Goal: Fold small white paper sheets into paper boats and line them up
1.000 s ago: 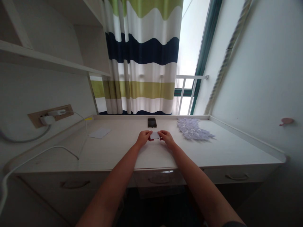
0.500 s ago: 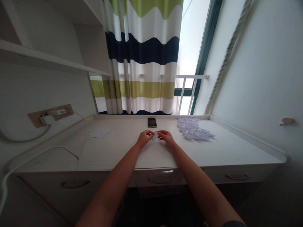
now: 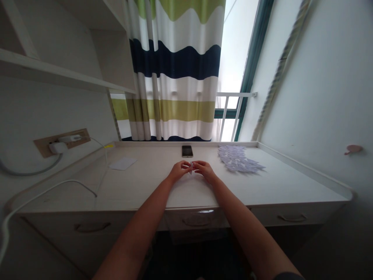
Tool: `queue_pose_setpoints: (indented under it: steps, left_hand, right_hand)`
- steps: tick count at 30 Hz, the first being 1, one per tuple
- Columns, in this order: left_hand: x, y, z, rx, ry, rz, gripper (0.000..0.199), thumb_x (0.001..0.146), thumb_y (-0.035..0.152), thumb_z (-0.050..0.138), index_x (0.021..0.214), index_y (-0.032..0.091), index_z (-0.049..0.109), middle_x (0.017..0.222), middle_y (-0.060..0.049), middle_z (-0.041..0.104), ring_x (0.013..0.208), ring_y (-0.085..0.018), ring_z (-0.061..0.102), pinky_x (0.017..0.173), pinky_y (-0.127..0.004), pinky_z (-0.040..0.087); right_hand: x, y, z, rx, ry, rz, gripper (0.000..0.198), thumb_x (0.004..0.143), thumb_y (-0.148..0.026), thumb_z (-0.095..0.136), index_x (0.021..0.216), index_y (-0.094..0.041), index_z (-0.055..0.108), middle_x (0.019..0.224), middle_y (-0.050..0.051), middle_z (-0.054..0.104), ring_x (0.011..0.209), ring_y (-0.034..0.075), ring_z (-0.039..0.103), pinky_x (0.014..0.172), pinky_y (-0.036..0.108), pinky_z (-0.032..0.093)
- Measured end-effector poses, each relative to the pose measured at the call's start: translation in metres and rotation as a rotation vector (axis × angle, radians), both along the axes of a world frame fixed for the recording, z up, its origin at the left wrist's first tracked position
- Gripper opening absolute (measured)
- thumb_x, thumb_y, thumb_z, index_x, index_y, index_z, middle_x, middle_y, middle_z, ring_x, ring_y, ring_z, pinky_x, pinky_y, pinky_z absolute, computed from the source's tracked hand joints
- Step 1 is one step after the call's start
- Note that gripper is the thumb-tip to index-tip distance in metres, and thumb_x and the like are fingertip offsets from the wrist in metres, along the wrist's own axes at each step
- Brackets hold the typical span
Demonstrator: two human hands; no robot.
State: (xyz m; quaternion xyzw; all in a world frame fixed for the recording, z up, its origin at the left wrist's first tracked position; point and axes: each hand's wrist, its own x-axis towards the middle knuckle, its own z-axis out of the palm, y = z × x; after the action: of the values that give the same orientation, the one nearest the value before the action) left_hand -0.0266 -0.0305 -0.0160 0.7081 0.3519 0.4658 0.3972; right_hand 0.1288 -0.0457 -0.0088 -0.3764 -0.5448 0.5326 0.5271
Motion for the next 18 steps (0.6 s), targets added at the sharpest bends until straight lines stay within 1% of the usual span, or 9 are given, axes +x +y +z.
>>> queue_pose_setpoints:
  steps: [6, 9, 12, 15, 17, 18]
  left_hand:
    - [0.0003, -0.0014, 0.0012, -0.027, -0.022, -0.004, 0.033, 0.058, 0.037, 0.066, 0.075, 0.012, 0.054, 0.075, -0.005, 0.06, 0.065, -0.014, 0.059, 0.06, -0.027, 0.046]
    - [0.0006, -0.0006, 0.0003, -0.036, -0.018, 0.006, 0.029, 0.06, 0.035, 0.064, 0.074, 0.012, 0.052, 0.075, -0.004, 0.059, 0.063, -0.013, 0.058, 0.059, -0.027, 0.046]
    - [0.0004, 0.0019, -0.0013, -0.033, -0.03, 0.017, 0.021, 0.064, 0.029, 0.059, 0.076, 0.013, 0.051, 0.077, -0.003, 0.057, 0.066, -0.013, 0.057, 0.057, -0.025, 0.046]
    - [-0.0005, 0.0035, -0.0017, 0.003, 0.017, 0.121, 0.015, 0.065, 0.019, 0.052, 0.079, 0.015, 0.051, 0.069, 0.0, 0.054, 0.062, -0.011, 0.053, 0.053, -0.022, 0.042]
    - [-0.0012, 0.0029, -0.0006, 0.048, 0.083, 0.198, 0.017, 0.064, 0.016, 0.051, 0.08, 0.015, 0.052, 0.062, 0.003, 0.052, 0.056, -0.01, 0.049, 0.05, -0.021, 0.039]
    - [-0.0014, 0.0021, 0.0003, 0.069, 0.11, 0.215, 0.017, 0.063, 0.017, 0.051, 0.08, 0.015, 0.053, 0.061, 0.003, 0.052, 0.054, -0.01, 0.047, 0.05, -0.021, 0.038]
  right_hand:
    - [-0.0001, -0.0018, 0.0016, -0.004, 0.008, 0.012, 0.027, 0.057, -0.036, 0.067, 0.077, -0.017, 0.065, 0.068, 0.003, 0.065, 0.065, 0.013, 0.059, 0.064, 0.027, 0.042]
    - [-0.0003, -0.0024, 0.0025, -0.016, 0.022, 0.011, 0.025, 0.054, -0.03, 0.067, 0.076, -0.018, 0.066, 0.067, 0.002, 0.065, 0.064, 0.013, 0.058, 0.066, 0.028, 0.042]
    - [-0.0004, -0.0011, 0.0018, -0.001, 0.012, -0.01, 0.02, 0.053, -0.023, 0.065, 0.073, -0.017, 0.066, 0.066, 0.002, 0.064, 0.061, 0.012, 0.057, 0.064, 0.027, 0.042]
    - [-0.0002, 0.0013, -0.0005, 0.03, -0.022, -0.041, 0.017, 0.055, -0.02, 0.059, 0.07, -0.017, 0.067, 0.065, 0.001, 0.064, 0.057, 0.01, 0.053, 0.059, 0.025, 0.04]
    - [0.0, 0.0027, -0.0021, 0.043, -0.047, -0.048, 0.017, 0.056, -0.019, 0.056, 0.069, -0.017, 0.067, 0.063, 0.0, 0.063, 0.056, 0.009, 0.051, 0.057, 0.024, 0.039]
    - [0.0001, 0.0031, -0.0028, 0.046, -0.06, -0.046, 0.017, 0.056, -0.019, 0.055, 0.068, -0.018, 0.067, 0.063, 0.0, 0.062, 0.056, 0.009, 0.051, 0.056, 0.023, 0.039]
